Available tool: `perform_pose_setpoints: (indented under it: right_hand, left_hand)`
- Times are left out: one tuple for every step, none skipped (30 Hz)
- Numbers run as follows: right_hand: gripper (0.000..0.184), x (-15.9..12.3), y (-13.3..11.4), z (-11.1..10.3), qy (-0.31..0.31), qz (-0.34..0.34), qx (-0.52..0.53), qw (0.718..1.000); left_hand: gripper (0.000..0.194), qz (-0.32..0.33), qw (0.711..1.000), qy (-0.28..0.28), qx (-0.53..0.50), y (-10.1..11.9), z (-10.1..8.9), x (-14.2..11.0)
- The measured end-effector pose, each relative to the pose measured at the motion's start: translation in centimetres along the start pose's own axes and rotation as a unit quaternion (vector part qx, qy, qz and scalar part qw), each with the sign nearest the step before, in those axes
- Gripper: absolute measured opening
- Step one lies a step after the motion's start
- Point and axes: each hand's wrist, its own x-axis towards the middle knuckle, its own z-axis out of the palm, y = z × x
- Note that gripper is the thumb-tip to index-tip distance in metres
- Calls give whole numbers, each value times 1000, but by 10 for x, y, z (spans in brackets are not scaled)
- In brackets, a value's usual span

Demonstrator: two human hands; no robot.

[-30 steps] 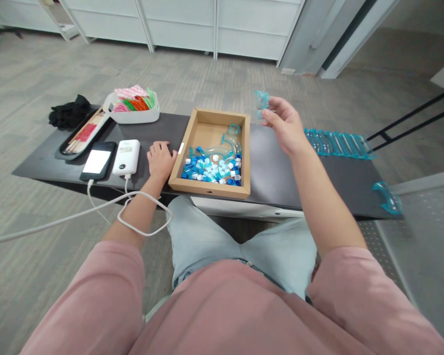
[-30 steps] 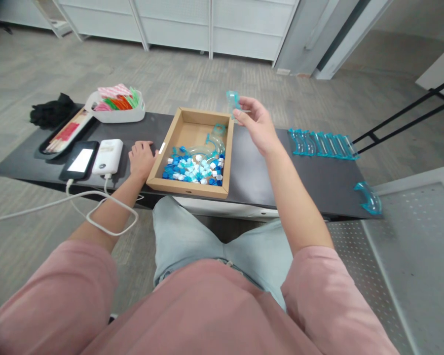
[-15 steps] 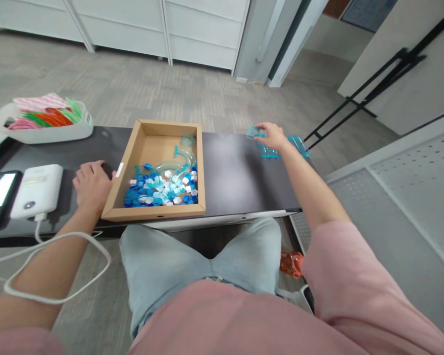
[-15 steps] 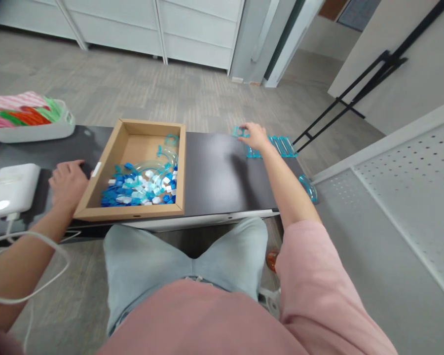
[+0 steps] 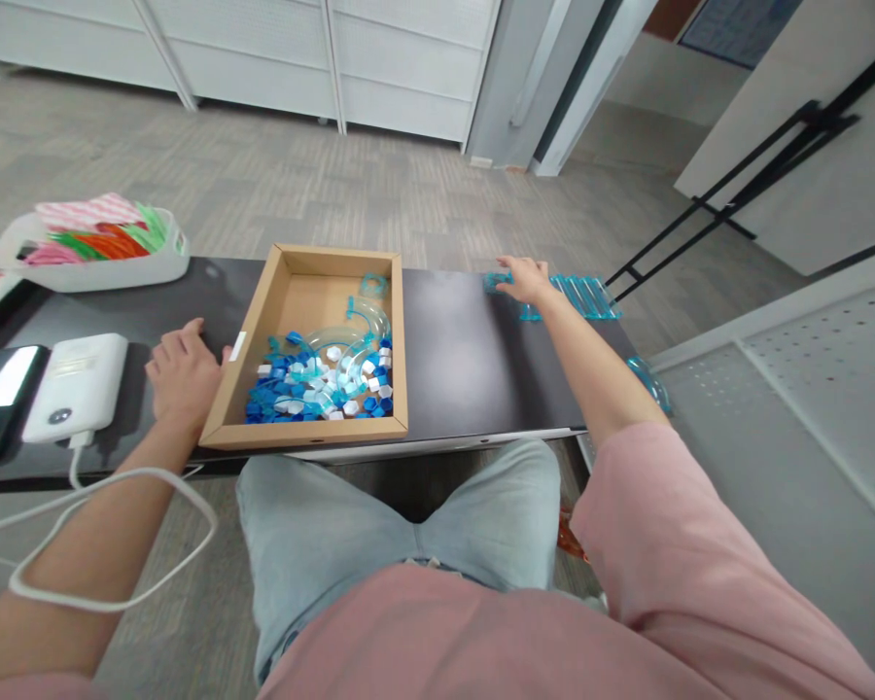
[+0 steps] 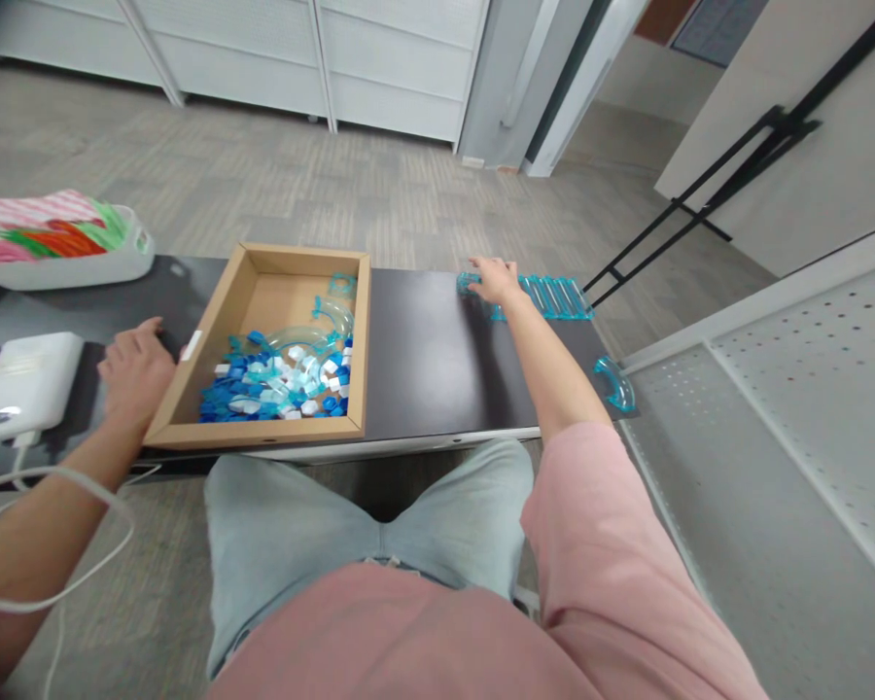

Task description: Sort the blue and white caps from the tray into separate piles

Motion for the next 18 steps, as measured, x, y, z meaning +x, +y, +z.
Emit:
perform_pose_setpoints:
  right_hand:
    - [70, 1, -8, -3, 22, -13, 17, 1000]
    - [63, 3, -19, -7, 44, -32, 35, 998]
    - [58, 5, -35, -11, 67, -58, 53, 995]
    - [53, 7, -54, -15, 85, -91, 66, 990]
    - [50, 10, -78, -18, 99, -129, 74, 984]
    - [49, 13, -103, -21, 107, -169, 75, 977]
    - [49, 15, -130, -22, 107, -206, 68, 970]
    - [49, 18, -157, -21, 100, -238, 57, 964]
    - [48, 20, -182, -17, 89, -264, 42, 959]
    - [46, 23, -205, -12, 79, -285, 24, 955]
    - [44, 26, -224, -5, 67, -298, 2, 952]
    - [41, 29, -240, 3, 55, -303, -22, 951]
    - [38, 32, -252, 12, 44, -301, -47, 952]
    - [35, 35, -261, 21, 34, -294, -67, 953]
    - [32, 37, -267, 29, 25, -284, -81, 955]
    - [31, 40, -270, 35, 19, -275, -87, 957]
    - [31, 42, -272, 39, 16, -270, -85, 959]
    - [31, 44, -272, 40, 16, -270, -76, 960]
  left_hand:
    - [72, 4, 1000, 1, 3, 0, 1, -1]
    - [72, 10, 1000, 1, 6, 0, 1, -1]
    - [73, 15, 1000, 2, 9, 0, 1, -1]
    - [74, 19, 1000, 4, 12, 0, 2, -2]
    - [74, 20, 1000, 7, 13, 1, 1, -2]
    - [74, 20, 1000, 8, 14, 1, 0, -3]
    - [73, 20, 1000, 7, 14, 2, -1, -3]
    - [72, 20, 1000, 4, 14, 3, -3, -4]
    - [72, 20, 1000, 1, 13, 5, -5, -5]
    - [72, 21, 1000, -2, 10, 6, -7, -6]
    - [71, 22, 1000, -5, 6, 7, -9, -7]
    - [71, 24, 1000, -8, 1, 9, -11, -8]
    - [71, 25, 1000, -8, -2, 10, -12, -9]
    - [71, 22, 1000, -7, -4, 11, -13, -10]
    - [71, 20, 1000, -4, -3, 12, -13, -10]
    - [71, 18, 1000, -1, -2, 13, -13, -11]
    - [71, 14, 1000, 4, 0, 14, -12, -11]
    - [71, 11, 1000, 8, 1, 14, -11, -11]
